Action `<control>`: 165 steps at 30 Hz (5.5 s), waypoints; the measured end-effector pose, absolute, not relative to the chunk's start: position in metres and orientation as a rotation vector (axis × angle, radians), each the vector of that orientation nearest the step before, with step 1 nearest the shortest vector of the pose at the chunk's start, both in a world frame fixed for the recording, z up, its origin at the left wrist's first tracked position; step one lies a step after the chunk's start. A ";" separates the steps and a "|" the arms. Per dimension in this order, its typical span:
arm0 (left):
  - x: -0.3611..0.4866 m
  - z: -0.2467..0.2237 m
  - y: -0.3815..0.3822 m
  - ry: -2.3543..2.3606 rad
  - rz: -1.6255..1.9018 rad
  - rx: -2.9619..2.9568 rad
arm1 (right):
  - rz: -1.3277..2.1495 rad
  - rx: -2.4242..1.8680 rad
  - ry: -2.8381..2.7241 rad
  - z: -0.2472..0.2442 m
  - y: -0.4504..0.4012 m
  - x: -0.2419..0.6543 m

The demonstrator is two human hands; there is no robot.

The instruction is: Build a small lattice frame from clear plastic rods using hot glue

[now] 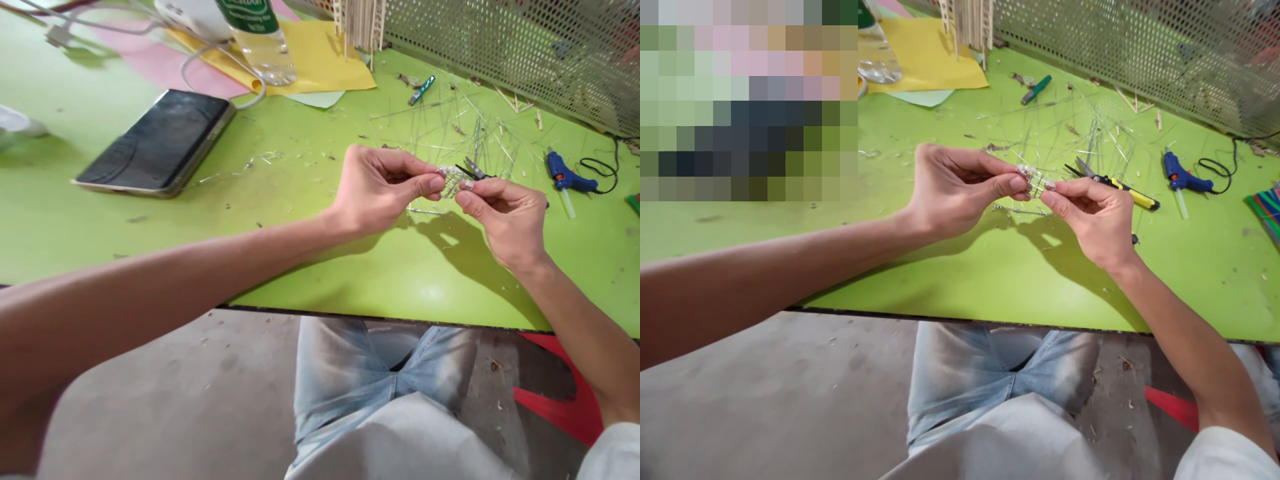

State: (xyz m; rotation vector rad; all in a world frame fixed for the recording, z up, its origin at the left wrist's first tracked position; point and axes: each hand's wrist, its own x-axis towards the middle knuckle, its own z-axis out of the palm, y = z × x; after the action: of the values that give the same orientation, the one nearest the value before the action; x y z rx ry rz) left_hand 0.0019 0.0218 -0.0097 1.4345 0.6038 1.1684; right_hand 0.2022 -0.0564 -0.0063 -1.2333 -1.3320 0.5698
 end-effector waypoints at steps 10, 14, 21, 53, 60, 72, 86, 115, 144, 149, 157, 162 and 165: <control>0.003 -0.008 0.023 0.652 1.127 1.334 | 0.520 -1.295 -1.392 0.000 -0.058 0.204; 0.004 -0.009 0.023 0.667 1.110 1.314 | 0.436 -1.309 -1.425 0.005 -0.060 0.206; 0.006 -0.010 0.023 0.654 1.135 1.326 | 0.324 -1.343 -1.420 0.004 -0.060 0.205; 0.009 -0.015 0.012 0.664 1.327 1.532 | 0.049 -1.169 -1.510 -0.011 -0.060 0.201; 0.007 -0.017 0.011 0.619 1.360 1.656 | -0.067 -1.276 -1.590 -0.004 -0.065 0.205; 0.006 -0.029 0.024 0.483 1.460 1.876 | -0.032 -1.425 -1.562 0.000 -0.064 0.203; 0.009 -0.026 0.014 0.649 1.364 1.682 | -0.031 -1.461 -1.574 -0.004 -0.066 0.201; 0.013 -0.033 0.019 0.590 1.397 1.728 | 0.135 -1.430 -1.430 -0.008 -0.061 0.194; 0.004 -0.014 0.031 0.567 1.092 1.472 | 0.485 -1.227 -1.551 0.000 -0.051 0.220; 0.004 -0.018 0.035 0.546 1.075 1.430 | 0.708 -1.162 -1.488 -0.009 -0.045 0.226; 0.006 -0.014 0.027 0.558 1.088 1.369 | 0.645 -1.130 -1.413 -0.011 -0.047 0.222; 0.007 -0.015 0.026 0.578 1.106 1.379 | 0.638 -1.114 -1.418 -0.013 -0.047 0.223; 0.006 -0.014 0.025 0.595 1.101 1.381 | 0.622 -1.113 -1.416 -0.015 -0.047 0.222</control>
State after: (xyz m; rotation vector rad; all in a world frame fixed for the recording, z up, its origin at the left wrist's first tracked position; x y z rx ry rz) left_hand 0.0065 0.0249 -0.0143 1.3812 0.5952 1.1005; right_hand 0.2217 -0.0468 -0.0151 -1.1131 -1.4156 0.6221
